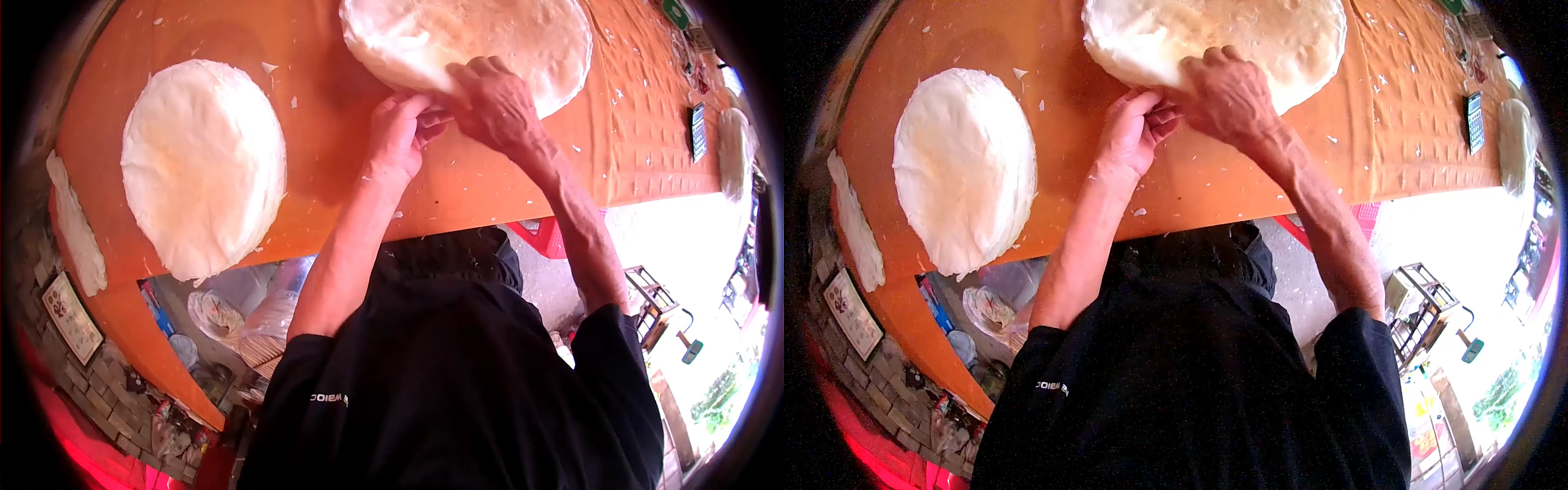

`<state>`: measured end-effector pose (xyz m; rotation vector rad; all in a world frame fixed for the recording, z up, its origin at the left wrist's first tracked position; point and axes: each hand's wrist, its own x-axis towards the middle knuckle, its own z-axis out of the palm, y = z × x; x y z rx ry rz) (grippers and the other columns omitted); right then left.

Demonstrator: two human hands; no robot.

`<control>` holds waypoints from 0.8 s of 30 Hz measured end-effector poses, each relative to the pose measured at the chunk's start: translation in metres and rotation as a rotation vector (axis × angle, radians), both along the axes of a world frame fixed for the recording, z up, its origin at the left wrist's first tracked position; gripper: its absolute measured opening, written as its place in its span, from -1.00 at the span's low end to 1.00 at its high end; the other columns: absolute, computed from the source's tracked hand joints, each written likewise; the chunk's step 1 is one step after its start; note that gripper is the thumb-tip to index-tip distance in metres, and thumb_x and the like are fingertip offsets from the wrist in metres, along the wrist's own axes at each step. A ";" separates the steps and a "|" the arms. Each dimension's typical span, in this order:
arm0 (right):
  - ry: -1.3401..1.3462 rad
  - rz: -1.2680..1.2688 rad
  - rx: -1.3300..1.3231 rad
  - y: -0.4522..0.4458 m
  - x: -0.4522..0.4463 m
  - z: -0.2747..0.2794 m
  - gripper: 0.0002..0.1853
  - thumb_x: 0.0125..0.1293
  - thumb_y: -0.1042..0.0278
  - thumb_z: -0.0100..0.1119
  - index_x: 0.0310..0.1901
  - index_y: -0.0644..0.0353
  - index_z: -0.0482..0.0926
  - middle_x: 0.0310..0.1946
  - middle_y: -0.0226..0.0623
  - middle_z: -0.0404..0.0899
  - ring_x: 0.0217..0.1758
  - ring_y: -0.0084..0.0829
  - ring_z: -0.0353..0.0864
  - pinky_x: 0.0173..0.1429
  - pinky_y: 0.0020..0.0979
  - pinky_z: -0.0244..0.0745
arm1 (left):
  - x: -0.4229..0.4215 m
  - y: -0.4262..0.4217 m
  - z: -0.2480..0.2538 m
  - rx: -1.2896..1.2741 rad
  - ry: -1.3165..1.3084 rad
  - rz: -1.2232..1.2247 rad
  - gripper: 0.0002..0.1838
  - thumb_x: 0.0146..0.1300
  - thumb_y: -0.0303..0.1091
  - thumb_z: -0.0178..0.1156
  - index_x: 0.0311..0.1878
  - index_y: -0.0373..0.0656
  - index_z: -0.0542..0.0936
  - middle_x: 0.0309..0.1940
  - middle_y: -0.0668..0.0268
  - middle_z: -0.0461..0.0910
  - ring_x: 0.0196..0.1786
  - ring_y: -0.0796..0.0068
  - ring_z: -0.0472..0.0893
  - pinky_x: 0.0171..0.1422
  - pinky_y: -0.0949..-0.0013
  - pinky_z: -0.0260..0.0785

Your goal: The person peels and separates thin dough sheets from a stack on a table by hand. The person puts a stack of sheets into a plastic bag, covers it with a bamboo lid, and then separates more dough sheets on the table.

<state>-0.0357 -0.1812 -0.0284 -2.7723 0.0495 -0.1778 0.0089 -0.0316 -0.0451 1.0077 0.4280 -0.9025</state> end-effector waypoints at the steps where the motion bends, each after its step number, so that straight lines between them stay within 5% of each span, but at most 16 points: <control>1: -0.011 0.001 0.026 0.005 -0.002 -0.004 -0.66 -0.03 0.15 0.25 -0.27 0.21 0.54 -0.36 -0.08 0.54 -0.18 -0.10 0.53 -0.17 -0.16 0.47 | 0.002 0.003 -0.007 -0.023 -0.018 -0.034 -0.83 0.26 -0.36 0.07 -0.11 -0.16 0.52 -0.27 0.29 0.60 -0.31 0.46 0.58 -0.20 0.40 0.49; 4: -0.071 -0.080 0.024 0.014 -0.009 -0.003 -0.61 -0.02 0.29 0.21 -0.10 0.17 0.51 -0.26 -0.10 0.55 -0.10 -0.06 0.51 -0.15 -0.10 0.46 | 0.006 0.006 -0.004 -0.068 -0.018 -0.051 -0.78 0.28 -0.33 0.05 -0.06 -0.17 0.49 -0.19 0.25 0.58 -0.18 0.39 0.57 -0.02 0.26 0.47; 8: -0.032 -0.186 -0.076 0.016 0.001 -0.027 -0.81 0.00 0.34 0.16 -0.30 0.14 0.55 -0.30 -0.20 0.55 -0.08 -0.18 0.50 -0.12 -0.13 0.41 | 0.006 0.003 -0.013 -0.163 -0.044 -0.084 -0.73 0.30 -0.31 0.02 0.01 -0.19 0.47 -0.10 0.19 0.55 -0.05 0.30 0.56 0.09 0.18 0.42; 9: -0.099 -0.149 -0.134 0.009 0.003 -0.028 -0.92 0.05 0.37 0.11 -0.39 0.08 0.56 -0.48 -0.30 0.55 -0.31 -0.22 0.56 -0.27 -0.23 0.44 | 0.006 0.003 -0.013 -0.130 -0.039 -0.078 -0.69 0.32 -0.30 0.00 0.06 -0.21 0.42 -0.07 0.16 0.53 0.00 0.25 0.55 0.12 0.17 0.41; 10: -0.105 -0.150 -0.139 -0.004 0.008 -0.032 -0.92 0.05 0.37 0.11 -0.39 0.08 0.56 -0.48 -0.30 0.55 -0.31 -0.22 0.56 -0.27 -0.23 0.44 | 0.005 0.003 -0.015 -0.097 -0.033 -0.071 -0.65 0.34 -0.29 -0.02 0.12 -0.24 0.38 -0.03 0.13 0.52 0.06 0.21 0.54 0.15 0.15 0.41; 11: -0.178 -0.224 -0.455 -0.022 0.013 -0.038 -0.88 0.09 0.35 0.12 -0.31 0.06 0.57 -0.44 -0.28 0.58 -0.31 -0.17 0.57 -0.27 -0.21 0.46 | 0.005 0.003 -0.020 -0.038 -0.046 -0.084 -0.58 0.38 -0.27 -0.08 0.22 -0.26 0.24 0.04 0.05 0.47 0.14 0.13 0.50 0.20 0.12 0.39; 13: -0.069 -0.342 -0.582 -0.050 0.022 0.011 -0.85 0.16 0.28 0.12 -0.25 0.04 0.60 -0.44 -0.23 0.60 -0.35 -0.10 0.59 -0.30 -0.17 0.47 | 0.005 0.003 -0.020 -0.040 -0.077 -0.095 -0.58 0.39 -0.27 -0.09 0.23 -0.27 0.21 0.05 0.02 0.45 0.14 0.12 0.50 0.20 0.11 0.40; 14: 0.109 -0.384 -0.389 -0.065 0.036 0.083 -0.84 0.20 0.24 0.11 -0.26 0.05 0.60 -0.49 -0.19 0.59 -0.39 -0.09 0.60 -0.32 -0.15 0.47 | 0.005 0.002 -0.021 -0.039 -0.110 -0.105 -0.57 0.40 -0.28 -0.10 0.24 -0.27 0.18 0.06 0.00 0.44 0.14 0.10 0.50 0.21 0.10 0.40; 16: 0.091 -0.476 -0.447 -0.050 0.044 0.165 -0.84 0.16 0.33 0.14 -0.33 0.19 0.66 -0.46 -0.13 0.61 -0.46 -0.23 0.57 -0.39 -0.30 0.45 | 0.004 0.003 -0.022 -0.036 -0.116 -0.112 -0.58 0.40 -0.29 -0.11 0.24 -0.28 0.17 0.06 -0.01 0.43 0.12 0.11 0.51 0.19 0.10 0.41; 17: 0.085 -0.477 -0.450 -0.042 0.038 0.165 -0.84 0.16 0.33 0.14 -0.33 0.19 0.66 -0.46 -0.13 0.61 -0.46 -0.23 0.57 -0.39 -0.30 0.45 | 0.005 0.003 -0.019 -0.017 -0.105 -0.113 -0.56 0.40 -0.29 -0.10 0.25 -0.28 0.16 0.06 0.00 0.44 0.10 0.11 0.52 0.18 0.10 0.41; 18: -0.362 -0.411 -0.551 -0.034 0.030 0.159 -0.86 0.14 0.35 0.13 -0.39 0.19 0.64 -0.52 -0.08 0.57 -0.49 -0.16 0.55 -0.40 -0.24 0.44 | 0.007 0.001 -0.018 -0.001 -0.096 -0.114 -0.55 0.39 -0.29 -0.09 0.26 -0.29 0.15 0.05 0.00 0.45 0.09 0.11 0.52 0.17 0.11 0.42; 24: 0.091 -0.129 -0.224 -0.023 0.031 0.068 -0.83 0.18 0.19 0.11 -0.37 0.07 0.61 -0.50 -0.16 0.59 -0.39 -0.06 0.60 -0.34 -0.14 0.47 | 0.011 -0.017 -0.005 -0.173 -0.131 -0.159 -0.53 0.38 -0.30 -0.07 0.28 -0.29 0.18 0.04 0.03 0.46 0.07 0.12 0.53 0.14 0.12 0.43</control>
